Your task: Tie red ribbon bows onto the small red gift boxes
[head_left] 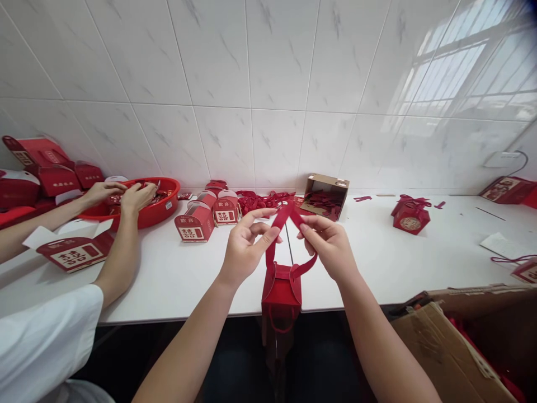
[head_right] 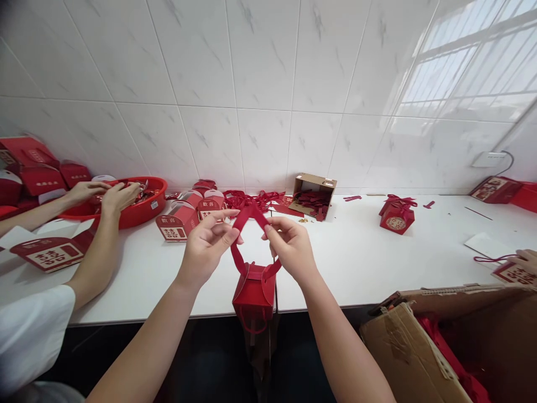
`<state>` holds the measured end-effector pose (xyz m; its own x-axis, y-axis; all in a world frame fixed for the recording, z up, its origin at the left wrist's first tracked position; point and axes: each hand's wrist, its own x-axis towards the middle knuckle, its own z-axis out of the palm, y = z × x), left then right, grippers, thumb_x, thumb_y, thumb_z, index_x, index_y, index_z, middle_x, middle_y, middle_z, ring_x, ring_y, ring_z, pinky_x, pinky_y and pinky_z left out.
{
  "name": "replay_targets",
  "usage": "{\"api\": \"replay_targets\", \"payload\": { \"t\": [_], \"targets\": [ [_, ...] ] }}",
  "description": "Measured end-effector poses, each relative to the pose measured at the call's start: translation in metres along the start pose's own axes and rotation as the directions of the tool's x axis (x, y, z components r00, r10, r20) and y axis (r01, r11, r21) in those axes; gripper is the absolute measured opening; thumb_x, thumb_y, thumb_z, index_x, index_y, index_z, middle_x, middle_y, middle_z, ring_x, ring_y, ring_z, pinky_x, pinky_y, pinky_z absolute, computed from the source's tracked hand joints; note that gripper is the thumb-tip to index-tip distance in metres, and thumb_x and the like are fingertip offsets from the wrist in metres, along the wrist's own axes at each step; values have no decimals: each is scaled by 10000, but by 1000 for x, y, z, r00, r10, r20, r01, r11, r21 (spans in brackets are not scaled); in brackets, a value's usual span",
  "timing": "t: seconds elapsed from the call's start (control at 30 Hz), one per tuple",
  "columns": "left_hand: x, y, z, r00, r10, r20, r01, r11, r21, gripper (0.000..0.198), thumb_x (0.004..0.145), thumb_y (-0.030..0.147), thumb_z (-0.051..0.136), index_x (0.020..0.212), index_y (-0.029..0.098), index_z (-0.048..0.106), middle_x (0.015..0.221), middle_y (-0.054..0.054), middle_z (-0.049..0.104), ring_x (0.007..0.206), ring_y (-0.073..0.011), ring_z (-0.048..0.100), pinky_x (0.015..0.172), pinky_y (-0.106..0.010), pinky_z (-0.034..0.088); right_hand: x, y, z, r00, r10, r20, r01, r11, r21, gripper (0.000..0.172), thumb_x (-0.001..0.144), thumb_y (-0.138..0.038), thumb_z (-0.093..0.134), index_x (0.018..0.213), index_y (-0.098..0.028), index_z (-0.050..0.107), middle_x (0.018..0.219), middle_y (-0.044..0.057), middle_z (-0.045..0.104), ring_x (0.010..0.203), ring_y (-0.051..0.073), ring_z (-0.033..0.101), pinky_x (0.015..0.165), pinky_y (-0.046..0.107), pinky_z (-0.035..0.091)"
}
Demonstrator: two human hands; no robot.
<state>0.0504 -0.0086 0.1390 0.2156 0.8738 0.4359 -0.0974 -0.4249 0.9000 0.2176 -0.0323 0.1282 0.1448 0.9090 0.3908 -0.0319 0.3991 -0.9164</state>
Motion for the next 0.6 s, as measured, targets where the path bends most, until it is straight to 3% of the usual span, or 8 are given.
{"api": "replay_targets", "payload": {
  "t": [0.17,0.27,0.37,0.5,0.6],
  "targets": [
    [-7,5,2,991,-76,112,66,994,92,594,743,306,698,1248,204,404,614,34,655,646,-155,641,652,-248,475,-7,-2,4,981,-21,194,27,999,-27,183,778,-346,645,792,-166,676,645,-5,597,543,94,512,477,215,405],
    [-9,4,0,979,-120,164,94,984,153,602,750,293,683,1272,230,391,688,12,662,717,-177,646,657,-260,476,-9,1,5,970,-40,238,47,999,-23,176,821,-340,610,848,-185,690,660,-4,614,594,112,551,519,223,436],
    [-8,0,-5,943,-167,288,145,985,96,571,765,235,646,1272,235,384,789,-4,640,786,-170,617,718,-279,467,-8,5,0,951,-87,297,98,995,-21,183,866,-326,555,917,-204,681,694,-1,642,575,109,564,513,226,452],
    [-4,-9,-11,912,-223,344,270,958,-96,427,760,168,580,1164,218,450,701,35,574,663,-127,551,671,-262,421,-5,7,-13,853,-215,476,323,933,-158,187,902,-263,501,946,-231,680,817,23,684,703,137,620,645,272,505],
    [-2,-12,-13,917,-246,313,315,930,-190,382,740,151,572,1107,210,481,677,43,575,621,-113,530,648,-252,405,-3,10,-20,766,-333,549,553,777,-301,257,918,-180,443,1022,-248,669,953,54,679,867,164,623,755,312,506]
  ]
}}
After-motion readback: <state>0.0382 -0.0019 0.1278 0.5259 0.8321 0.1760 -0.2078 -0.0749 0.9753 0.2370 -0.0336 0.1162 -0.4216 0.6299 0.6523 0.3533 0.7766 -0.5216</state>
